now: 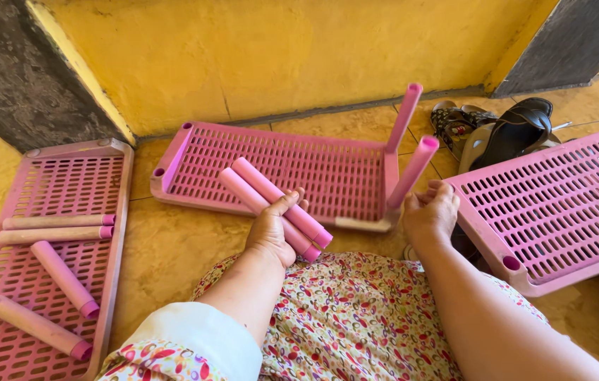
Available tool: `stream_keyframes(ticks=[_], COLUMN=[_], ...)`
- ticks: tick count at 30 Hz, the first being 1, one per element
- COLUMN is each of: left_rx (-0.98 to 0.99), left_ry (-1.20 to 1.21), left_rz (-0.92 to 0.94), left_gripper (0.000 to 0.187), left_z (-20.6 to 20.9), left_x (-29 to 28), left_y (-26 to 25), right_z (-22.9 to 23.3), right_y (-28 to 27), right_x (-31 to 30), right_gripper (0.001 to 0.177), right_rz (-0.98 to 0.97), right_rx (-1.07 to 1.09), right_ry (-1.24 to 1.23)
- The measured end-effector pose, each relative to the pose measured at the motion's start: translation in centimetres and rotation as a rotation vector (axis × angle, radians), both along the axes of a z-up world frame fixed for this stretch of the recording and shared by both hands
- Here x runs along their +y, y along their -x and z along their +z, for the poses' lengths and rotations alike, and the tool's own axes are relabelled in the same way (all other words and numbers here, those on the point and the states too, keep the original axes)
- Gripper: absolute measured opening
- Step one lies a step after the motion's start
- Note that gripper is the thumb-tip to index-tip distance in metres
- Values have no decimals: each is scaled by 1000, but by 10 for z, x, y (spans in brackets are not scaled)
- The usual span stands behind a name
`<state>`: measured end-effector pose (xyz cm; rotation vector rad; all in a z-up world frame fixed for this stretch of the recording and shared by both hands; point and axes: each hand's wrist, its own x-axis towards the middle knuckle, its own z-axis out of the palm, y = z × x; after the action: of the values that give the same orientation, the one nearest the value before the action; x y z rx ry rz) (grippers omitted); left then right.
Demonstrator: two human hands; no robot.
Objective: The person assembles a pink plastic stool by inserting cylindrical legs into the perforated seat and stacking a second seat on top. The person handles the seat and legs by hand, aligning and pressing parts together to form a two-tiered structure.
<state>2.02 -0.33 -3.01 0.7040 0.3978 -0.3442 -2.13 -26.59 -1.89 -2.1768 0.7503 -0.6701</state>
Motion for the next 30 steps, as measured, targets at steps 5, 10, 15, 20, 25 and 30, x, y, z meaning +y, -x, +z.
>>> stream_keyframes(ticks=[5,10,15,20,25,30], left_rx=[-11,-40,-17,36,22,32], left_ry=[3,14,13,9,8,16], left_rz=[-13,-37,-21,-29,-64,-23], left_gripper=[19,18,17,15,15,17], left_z=[-5,-13,-19,-21,-26,-28], left_x=[-2,-4,-3,-5,-5,-4], left_y=[-1,-2,-3,-10,-16,-15], right_z=[-43,-106,-165,-152,-118,-96], right_y=[-19,-76,-110,-106,-93,-77], right_x=[22,55,80,64,22,-11], right_gripper=[41,63,48,71,72,52], right_rz=[361,819,1108,795,564,412], right_rx=[244,398,377,659,748,705], right_ry=[175,290,810,388,257,218])
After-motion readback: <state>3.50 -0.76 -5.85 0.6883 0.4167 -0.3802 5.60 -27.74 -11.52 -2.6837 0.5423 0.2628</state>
